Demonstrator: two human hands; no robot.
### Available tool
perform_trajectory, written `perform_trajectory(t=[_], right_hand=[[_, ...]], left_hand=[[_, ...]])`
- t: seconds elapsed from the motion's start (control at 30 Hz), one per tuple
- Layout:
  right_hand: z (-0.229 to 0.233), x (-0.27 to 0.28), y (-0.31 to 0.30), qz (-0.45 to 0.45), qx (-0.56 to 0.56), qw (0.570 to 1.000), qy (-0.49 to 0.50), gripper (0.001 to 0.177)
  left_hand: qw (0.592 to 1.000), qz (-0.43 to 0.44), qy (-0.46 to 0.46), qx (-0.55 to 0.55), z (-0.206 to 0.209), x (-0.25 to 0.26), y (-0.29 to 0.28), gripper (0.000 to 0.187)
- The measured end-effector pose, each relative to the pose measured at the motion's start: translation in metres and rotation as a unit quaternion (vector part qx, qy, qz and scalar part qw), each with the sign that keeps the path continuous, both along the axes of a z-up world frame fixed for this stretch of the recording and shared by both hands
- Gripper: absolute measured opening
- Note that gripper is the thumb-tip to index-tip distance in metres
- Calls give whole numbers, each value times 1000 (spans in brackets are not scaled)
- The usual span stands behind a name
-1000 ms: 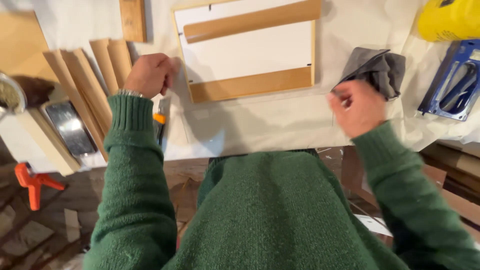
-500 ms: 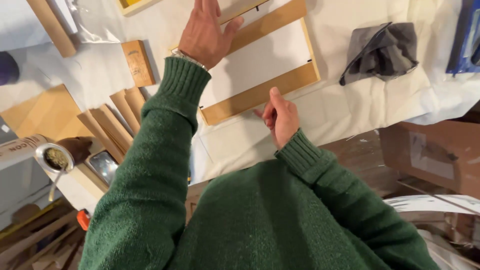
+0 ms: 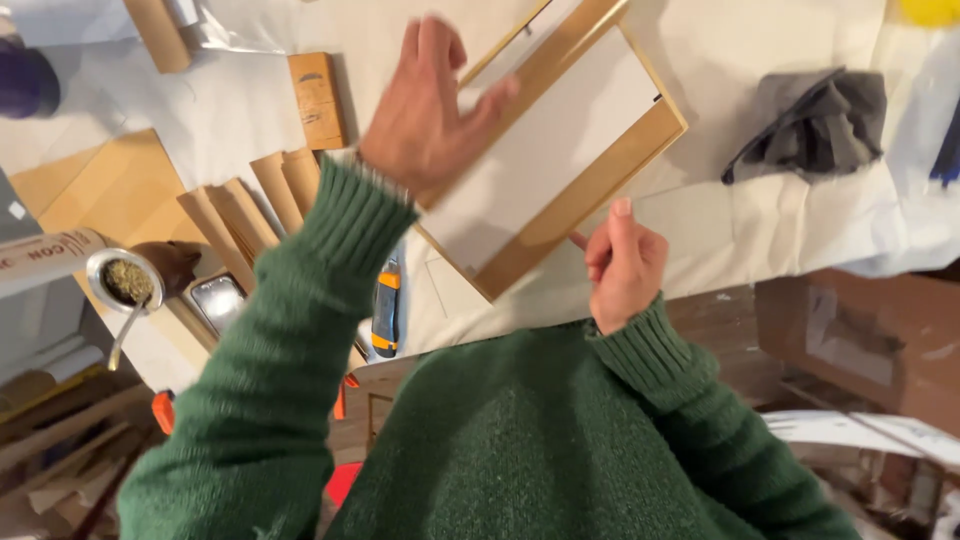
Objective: The recorder is assembling a picture frame by applying adhesive to cardboard strips and attaching them to the frame's back.
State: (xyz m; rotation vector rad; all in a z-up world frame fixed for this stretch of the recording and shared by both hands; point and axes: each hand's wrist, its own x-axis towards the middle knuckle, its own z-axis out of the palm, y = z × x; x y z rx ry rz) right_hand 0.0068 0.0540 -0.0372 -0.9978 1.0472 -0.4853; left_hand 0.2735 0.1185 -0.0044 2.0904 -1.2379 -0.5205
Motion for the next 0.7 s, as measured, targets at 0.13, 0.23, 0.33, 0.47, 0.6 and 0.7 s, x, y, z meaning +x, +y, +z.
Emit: perform_trajectory(t=[0.13,0.23,0.33,0.47,0.6,0.7], right_hand=[[7,-5,-30,64,-26,997,43,65],[14,5,-64,166,-65,978,110,66],[7,25,-104,286,-111,941,146,68],[-12,75,-153,430,-215,866,140,71],[-25,137,-188,549,-339,758,90,70],[-35,179,-198,629,-385,671,77,69]], left_hand=[[998,55,27,8,2,-38,41,58],[980,157,120,32,19,-77,49,60],[934,281,221,20,34,-117,45,62],[858,402,309,-81,24,-164,20,51],[783,497,326,-183,0,-197,-26,44],[743,540,316,-236,-14,-214,-60,42]])
